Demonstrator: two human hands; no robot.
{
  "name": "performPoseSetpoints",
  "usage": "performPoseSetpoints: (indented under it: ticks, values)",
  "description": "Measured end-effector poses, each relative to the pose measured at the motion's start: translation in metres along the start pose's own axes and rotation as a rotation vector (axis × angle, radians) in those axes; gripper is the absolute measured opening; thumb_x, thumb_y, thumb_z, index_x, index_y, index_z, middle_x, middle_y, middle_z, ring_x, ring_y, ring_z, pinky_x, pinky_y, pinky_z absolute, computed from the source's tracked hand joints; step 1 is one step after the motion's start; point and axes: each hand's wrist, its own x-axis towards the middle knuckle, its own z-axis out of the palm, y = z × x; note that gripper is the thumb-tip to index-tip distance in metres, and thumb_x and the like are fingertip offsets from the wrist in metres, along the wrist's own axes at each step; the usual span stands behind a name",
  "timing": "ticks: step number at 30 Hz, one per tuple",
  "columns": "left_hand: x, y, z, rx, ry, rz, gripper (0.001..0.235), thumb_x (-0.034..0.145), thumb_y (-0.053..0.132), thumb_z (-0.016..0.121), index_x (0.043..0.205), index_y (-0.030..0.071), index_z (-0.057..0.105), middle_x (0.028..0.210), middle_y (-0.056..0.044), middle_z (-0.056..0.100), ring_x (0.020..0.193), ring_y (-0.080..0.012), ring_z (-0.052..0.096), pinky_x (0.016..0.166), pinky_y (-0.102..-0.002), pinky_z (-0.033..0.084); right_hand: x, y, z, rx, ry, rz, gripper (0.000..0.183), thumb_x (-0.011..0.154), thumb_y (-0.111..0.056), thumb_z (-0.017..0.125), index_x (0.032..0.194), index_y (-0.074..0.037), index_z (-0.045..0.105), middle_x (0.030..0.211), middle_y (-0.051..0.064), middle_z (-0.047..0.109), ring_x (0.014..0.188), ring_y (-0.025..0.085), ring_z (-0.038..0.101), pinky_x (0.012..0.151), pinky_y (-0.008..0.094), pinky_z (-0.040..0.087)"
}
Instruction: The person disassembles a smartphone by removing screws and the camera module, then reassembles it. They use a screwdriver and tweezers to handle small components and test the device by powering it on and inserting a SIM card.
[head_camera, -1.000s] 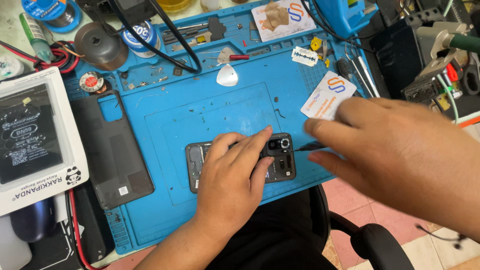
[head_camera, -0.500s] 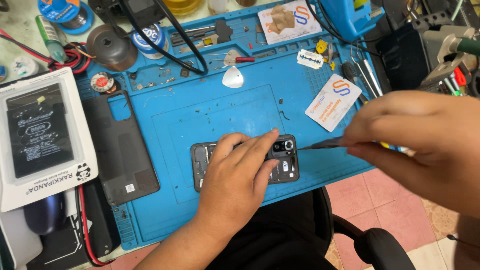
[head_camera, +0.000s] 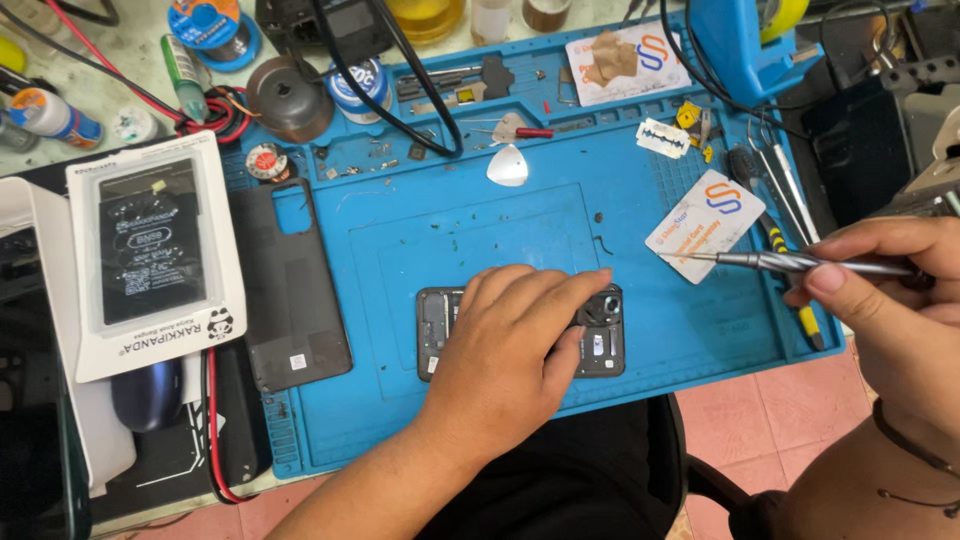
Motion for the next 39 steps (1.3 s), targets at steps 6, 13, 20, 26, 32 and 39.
performPoseSetpoints:
  ticks: [6, 13, 20, 26, 32, 39]
  values:
    - [0.007, -0.006, 0.003, 0.078, -0.109, -0.029, 0.047, 0.081, 0.016, 0.078, 0.124, 0.002, 0.069, 0.105, -0.009, 0.063, 0.107, -0.0317, 0.055, 0.101, -0.045, 0.043, -0.005, 0.014, 0.001, 0.167, 0.014, -0.008, 0.016, 0.103, 0.001, 0.067, 0.117, 0.003, 0.060, 0.101, 0.016, 0.070, 0.090, 0.019, 0.072, 0.091, 0.032, 0.061]
    - [0.014, -0.005, 0.006, 0.188, -0.161, 0.060, 0.035, 0.086, 0.012, 0.075, 0.118, 0.000, 0.069, 0.114, -0.013, 0.060, 0.112, -0.0333, 0.053, 0.098, -0.045, 0.043, -0.012, 0.006, 0.012, 0.128, 0.044, 0.115, 0.017, 0.101, 0.005, 0.068, 0.117, 0.006, 0.062, 0.097, 0.017, 0.070, 0.089, 0.020, 0.071, 0.089, 0.032, 0.059]
    - [0.025, -0.010, 0.005, 0.195, 0.022, -0.058, 0.040, 0.091, 0.016, 0.076, 0.126, -0.001, 0.068, 0.113, -0.014, 0.059, 0.110, -0.0348, 0.053, 0.096, -0.043, 0.047, -0.018, 0.001, 0.017, 0.242, 0.083, 0.088, 0.015, 0.103, 0.005, 0.068, 0.117, 0.007, 0.063, 0.097, 0.015, 0.070, 0.089, 0.020, 0.071, 0.086, 0.030, 0.058]
    - [0.072, -0.028, 0.012, 0.291, 0.133, -0.031, 0.036, 0.084, 0.014, 0.077, 0.118, 0.003, 0.073, 0.109, -0.014, 0.065, 0.109, -0.0361, 0.055, 0.096, -0.043, 0.048, -0.030, -0.004, 0.027, 0.224, 0.154, 0.127, 0.017, 0.099, 0.005, 0.069, 0.115, 0.007, 0.062, 0.097, 0.014, 0.069, 0.088, 0.020, 0.070, 0.083, 0.030, 0.056]
    - [0.086, -0.030, 0.020, 0.291, 0.154, -0.021, 0.032, 0.084, 0.018, 0.078, 0.113, 0.004, 0.074, 0.114, -0.017, 0.069, 0.109, -0.0381, 0.057, 0.096, -0.045, 0.049, -0.031, -0.010, 0.042, 0.227, 0.137, 0.177, 0.019, 0.094, 0.004, 0.070, 0.113, 0.007, 0.065, 0.100, 0.014, 0.069, 0.086, 0.020, 0.070, 0.079, 0.030, 0.057]
    - [0.027, 0.001, -0.035, 0.017, -0.077, -0.047, 0.034, 0.089, 0.019, 0.076, 0.118, 0.002, 0.072, 0.110, -0.012, 0.075, 0.102, -0.0334, 0.064, 0.091, -0.041, 0.050, -0.028, -0.019, 0.060, 0.150, 0.088, 0.211, 0.020, 0.090, 0.003, 0.072, 0.109, 0.006, 0.068, 0.099, 0.012, 0.071, 0.084, 0.018, 0.071, 0.075, 0.027, 0.056]
